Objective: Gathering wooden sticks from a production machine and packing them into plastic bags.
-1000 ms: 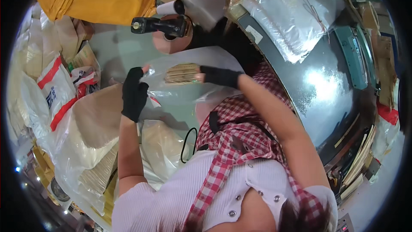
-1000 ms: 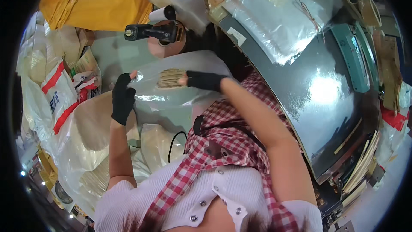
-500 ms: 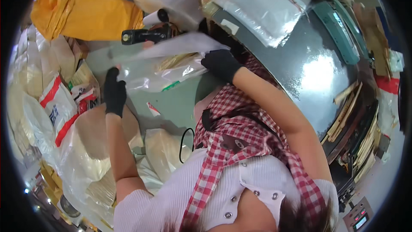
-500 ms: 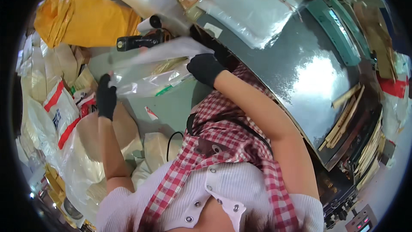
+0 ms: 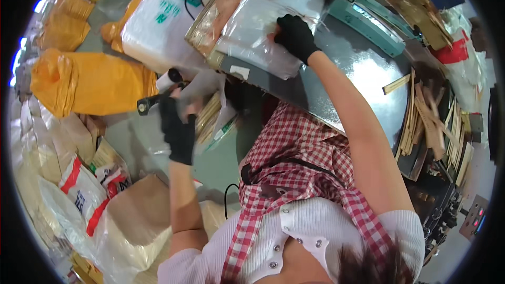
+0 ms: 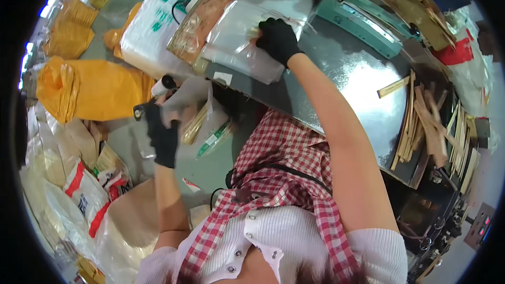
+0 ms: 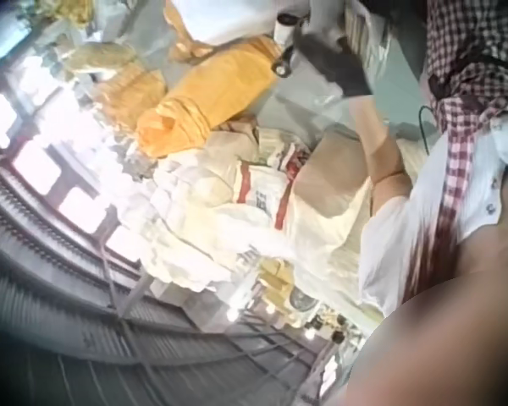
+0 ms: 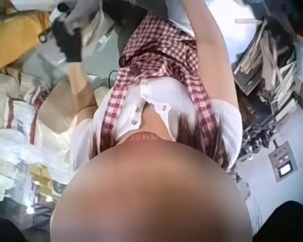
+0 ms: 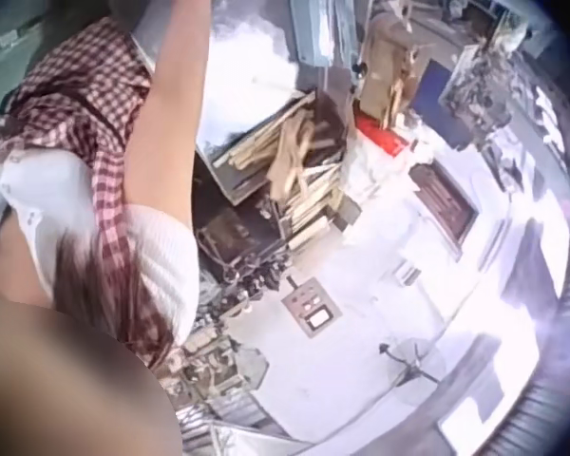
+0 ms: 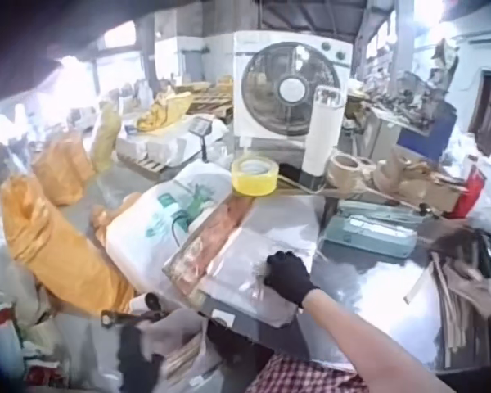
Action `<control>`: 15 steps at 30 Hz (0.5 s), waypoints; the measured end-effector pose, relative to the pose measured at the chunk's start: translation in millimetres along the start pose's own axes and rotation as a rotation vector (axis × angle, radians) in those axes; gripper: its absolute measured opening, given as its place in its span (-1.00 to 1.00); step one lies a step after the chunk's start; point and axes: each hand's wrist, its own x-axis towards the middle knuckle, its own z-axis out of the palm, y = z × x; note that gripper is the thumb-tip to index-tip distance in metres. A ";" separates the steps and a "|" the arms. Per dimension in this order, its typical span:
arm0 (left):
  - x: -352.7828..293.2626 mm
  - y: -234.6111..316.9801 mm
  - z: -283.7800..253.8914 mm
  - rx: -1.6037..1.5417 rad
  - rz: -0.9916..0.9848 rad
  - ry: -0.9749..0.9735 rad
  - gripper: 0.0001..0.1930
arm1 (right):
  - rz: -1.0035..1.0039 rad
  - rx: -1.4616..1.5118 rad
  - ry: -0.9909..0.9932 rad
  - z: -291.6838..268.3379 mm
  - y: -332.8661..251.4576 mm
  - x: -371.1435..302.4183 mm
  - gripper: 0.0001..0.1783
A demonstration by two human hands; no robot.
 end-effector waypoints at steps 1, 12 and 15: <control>8.8 22.9 20.7 -0.154 -0.004 0.002 -0.42 | -0.052 -0.076 -0.107 5.9 6.5 1.9 -0.88; 90.6 104.1 82.2 -0.533 0.047 -0.132 -0.68 | 0.013 0.038 -0.033 10.3 12.0 8.5 -0.73; 84.8 96.4 81.2 -0.489 -0.011 -0.164 -0.74 | 0.331 0.381 0.033 5.1 15.9 8.8 -0.76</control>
